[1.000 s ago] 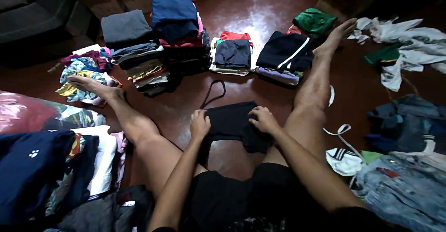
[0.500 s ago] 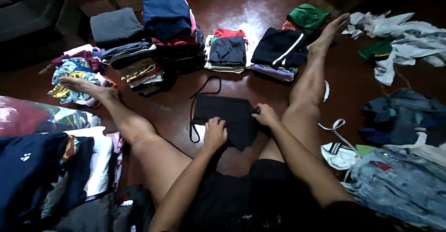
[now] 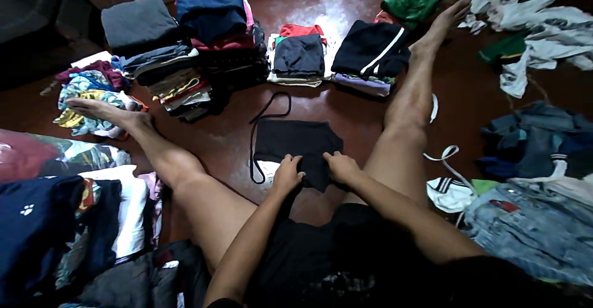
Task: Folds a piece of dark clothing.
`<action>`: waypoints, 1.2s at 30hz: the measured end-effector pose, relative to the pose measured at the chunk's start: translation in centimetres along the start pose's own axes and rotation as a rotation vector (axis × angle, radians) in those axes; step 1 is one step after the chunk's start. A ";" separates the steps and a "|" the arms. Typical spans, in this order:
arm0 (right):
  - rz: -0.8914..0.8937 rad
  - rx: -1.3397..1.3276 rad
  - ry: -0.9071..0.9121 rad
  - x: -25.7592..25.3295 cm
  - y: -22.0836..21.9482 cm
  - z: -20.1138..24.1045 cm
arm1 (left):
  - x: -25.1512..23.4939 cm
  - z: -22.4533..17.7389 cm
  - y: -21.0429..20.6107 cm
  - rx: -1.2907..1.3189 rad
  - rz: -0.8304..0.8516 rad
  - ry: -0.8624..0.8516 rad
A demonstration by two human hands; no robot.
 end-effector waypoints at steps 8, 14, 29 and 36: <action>-0.056 0.132 0.162 -0.6 -1.6 -2.0 | 1.2 1.8 -0.6 -0.240 0.113 -0.348; -0.174 -0.007 0.278 -1.7 -1.2 -3.4 | 0.2 1.8 -1.4 -0.263 -0.133 -0.456; -0.246 -0.582 -0.053 -2.2 0.5 -4.8 | -3.1 -0.4 3.2 0.415 -0.033 0.023; 0.000 -0.372 0.045 -2.1 0.7 -4.0 | -3.3 -0.9 2.5 0.370 -0.042 0.013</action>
Point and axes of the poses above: each hand's wrist, its own x-axis away from the middle knuckle, its own y-axis out of the back of the hand, z = x × y, the point moved 2 cm from there along -x, towards the middle knuckle, and after that the axes turned 1 degree about x, right-handed, at the moved point
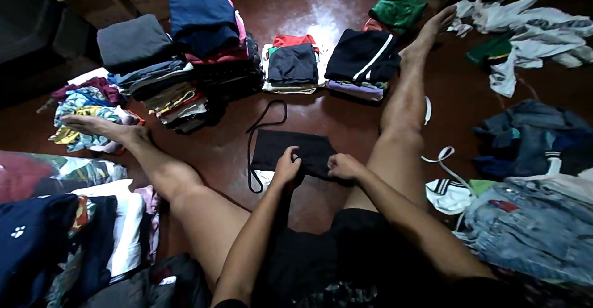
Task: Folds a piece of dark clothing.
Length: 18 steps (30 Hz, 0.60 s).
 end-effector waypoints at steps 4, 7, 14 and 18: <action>-0.049 0.098 -0.057 2.0 0.2 0.0 | 3.0 -0.7 -1.0 -0.458 -0.167 -0.140; -0.134 0.075 -0.060 1.7 0.6 0.6 | 5.6 -1.1 -3.8 -0.604 -0.093 -0.347; -0.210 0.087 -0.053 -0.2 0.7 0.6 | 4.6 2.0 -8.8 -0.704 0.032 -0.391; -0.304 0.081 0.044 -0.6 1.1 0.6 | 3.6 1.5 -9.6 -0.681 -0.010 -0.491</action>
Point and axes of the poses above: each hand's wrist, its own x-axis away from the middle knuckle, its own y-axis out of the back of the hand, z = x × y, the point moved 2 cm from there along -x, towards the middle knuckle, and after that the axes turned 1 degree about x, right-handed, at the moved point
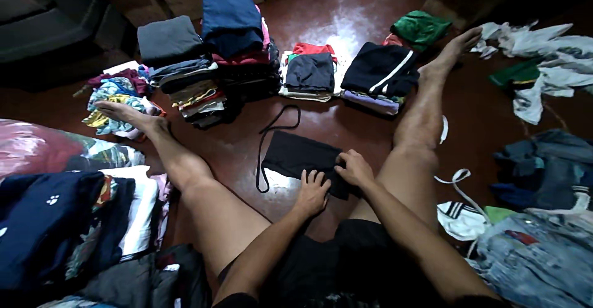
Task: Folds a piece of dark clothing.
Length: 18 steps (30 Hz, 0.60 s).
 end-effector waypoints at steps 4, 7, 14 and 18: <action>0.047 -0.018 0.108 -0.3 -0.6 -0.2 | 0.0 -0.9 1.1 0.096 -0.088 -0.169; 0.155 -0.017 0.088 -0.1 -1.0 -0.8 | 0.8 2.2 6.3 0.139 -0.305 0.218; 0.195 0.032 0.068 -0.7 -1.4 -0.2 | 2.0 15.9 9.8 0.182 -0.278 0.994; 0.209 0.011 0.070 -0.4 -1.4 -0.4 | 2.4 17.1 9.9 0.155 -0.227 0.967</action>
Point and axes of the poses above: each hand's wrist, its own x-axis away from the middle knuckle, its own y-axis out of the back of the hand, z = x × y, the point moved 2 cm from there along -x, towards the middle knuckle, and after that the axes turned 1 degree about x, right-handed, at the moved point
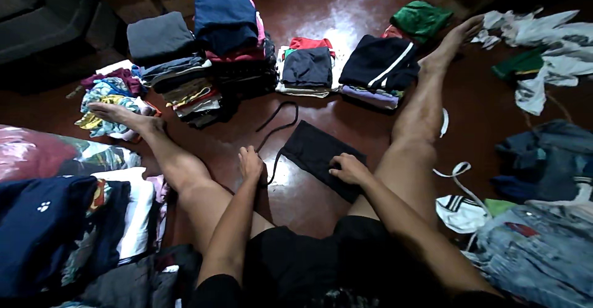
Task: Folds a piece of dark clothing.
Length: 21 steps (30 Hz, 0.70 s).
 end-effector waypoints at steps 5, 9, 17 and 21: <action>0.005 -0.007 0.013 0.0 0.3 0.1 | 2.1 -0.9 6.0 -0.080 0.355 0.098; -0.035 -0.016 0.047 0.1 0.6 0.6 | 0.2 0.1 7.6 0.199 0.138 -0.043; -0.307 -0.409 0.689 0.1 6.6 12.9 | 7.2 -10.0 13.4 0.655 0.215 -0.628; -0.230 -0.438 0.629 -1.2 8.8 16.5 | 8.0 -13.2 15.2 0.922 0.242 -0.727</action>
Point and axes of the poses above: each hand's wrist, its own x-axis away from the middle knuckle, its own y-axis out of the back of the hand, z = x × y, the point moved 2 cm from there along -x, towards the middle knuckle, and after that the axes turned 1 degree about x, right-handed, at the moved point
